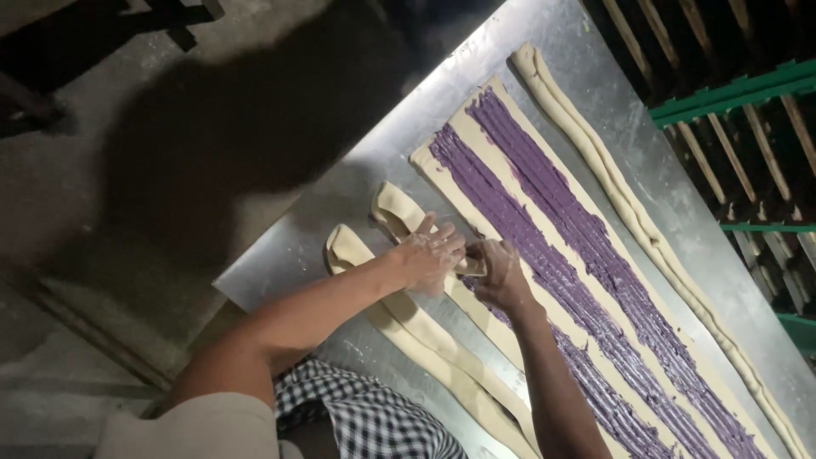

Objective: Cutting long strips of dough with purple filling into segments using a metal scraper and then rolling them into shapes.

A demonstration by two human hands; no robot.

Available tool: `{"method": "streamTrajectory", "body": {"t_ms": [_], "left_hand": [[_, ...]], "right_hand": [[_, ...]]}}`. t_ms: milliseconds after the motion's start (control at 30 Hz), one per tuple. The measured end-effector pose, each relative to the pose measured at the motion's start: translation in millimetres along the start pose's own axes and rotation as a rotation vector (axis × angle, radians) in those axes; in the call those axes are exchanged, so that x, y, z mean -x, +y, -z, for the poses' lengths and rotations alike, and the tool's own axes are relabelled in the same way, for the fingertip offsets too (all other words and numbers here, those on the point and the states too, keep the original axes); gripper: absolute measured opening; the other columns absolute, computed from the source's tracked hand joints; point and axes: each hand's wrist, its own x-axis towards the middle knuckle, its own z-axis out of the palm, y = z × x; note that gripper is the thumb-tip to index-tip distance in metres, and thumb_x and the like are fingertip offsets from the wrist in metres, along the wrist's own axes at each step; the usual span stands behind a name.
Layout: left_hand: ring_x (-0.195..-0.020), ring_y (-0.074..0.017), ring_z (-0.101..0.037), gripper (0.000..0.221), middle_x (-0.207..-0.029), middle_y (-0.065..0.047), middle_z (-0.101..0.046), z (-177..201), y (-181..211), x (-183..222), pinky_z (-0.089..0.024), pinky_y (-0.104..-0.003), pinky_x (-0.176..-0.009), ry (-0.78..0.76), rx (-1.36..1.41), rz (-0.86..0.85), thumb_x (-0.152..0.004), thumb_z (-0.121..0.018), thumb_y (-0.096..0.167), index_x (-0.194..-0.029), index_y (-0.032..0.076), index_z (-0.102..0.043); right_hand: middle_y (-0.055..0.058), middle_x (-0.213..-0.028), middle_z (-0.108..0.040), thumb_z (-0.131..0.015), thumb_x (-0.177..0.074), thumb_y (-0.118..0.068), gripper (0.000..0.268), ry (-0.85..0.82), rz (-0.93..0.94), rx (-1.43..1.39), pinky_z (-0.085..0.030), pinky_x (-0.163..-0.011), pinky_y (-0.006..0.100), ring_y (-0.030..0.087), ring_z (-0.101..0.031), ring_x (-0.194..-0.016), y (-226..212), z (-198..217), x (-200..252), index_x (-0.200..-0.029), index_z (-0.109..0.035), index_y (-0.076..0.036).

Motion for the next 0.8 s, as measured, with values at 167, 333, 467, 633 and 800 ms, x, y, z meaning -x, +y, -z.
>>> {"method": "streamTrajectory", "body": {"t_ms": [167,333,467,633,800], "left_hand": [[-0.151,-0.0465,-0.026,0.069,-0.160,-0.023,-0.038,-48,7,-40,-0.018,-0.058,-0.122,0.129,0.047,-0.084,-0.084,-0.059,0.025,-0.148,-0.001,-0.051],[-0.154,-0.0387,-0.023,0.069,-0.163,-0.021,-0.031,-80,26,-62,-0.012,-0.059,-0.126,0.070,0.095,-0.038,-0.080,-0.058,0.027,-0.145,0.005,-0.051],[-0.155,-0.0380,-0.025,0.069,-0.164,-0.025,-0.032,-72,53,-63,-0.014,-0.054,-0.128,0.080,0.046,-0.100,-0.079,-0.059,0.029,-0.142,0.002,-0.055],[-0.147,-0.0358,-0.032,0.063,-0.156,-0.012,-0.040,-77,87,-71,-0.009,-0.071,-0.117,0.123,-0.002,0.013,-0.078,-0.056,0.025,-0.140,0.012,-0.055],[-0.149,-0.0372,-0.034,0.059,-0.158,-0.014,-0.042,-89,116,-79,-0.011,-0.071,-0.121,0.224,-0.017,0.040,-0.087,-0.058,0.027,-0.144,0.011,-0.055]], "right_hand": [[0.017,-0.109,-0.068,-0.063,-0.065,0.006,0.058,-0.071,-0.071,-0.018,-0.050,-0.091,0.047,0.036,-0.062,-0.103,-3,7,23,-0.121,-0.056,-0.006],[0.019,-0.116,-0.068,-0.064,-0.072,0.003,0.056,-0.041,-0.172,-0.110,-0.052,-0.096,0.046,0.038,-0.063,-0.110,19,10,44,-0.128,-0.056,-0.006],[0.021,-0.119,-0.066,-0.061,-0.066,0.007,0.061,-0.005,0.040,-0.057,-0.050,-0.097,0.047,0.040,-0.059,-0.112,41,10,70,-0.126,-0.062,-0.003],[0.017,-0.107,-0.065,-0.070,-0.062,0.005,0.048,0.002,0.106,0.015,-0.049,-0.094,0.047,0.036,-0.061,-0.101,65,13,97,-0.108,-0.064,-0.003],[0.016,-0.101,-0.065,-0.065,-0.064,0.006,0.045,-0.042,0.043,-0.051,-0.053,-0.084,0.045,0.036,-0.065,-0.094,89,9,121,-0.107,-0.062,-0.004]]}}
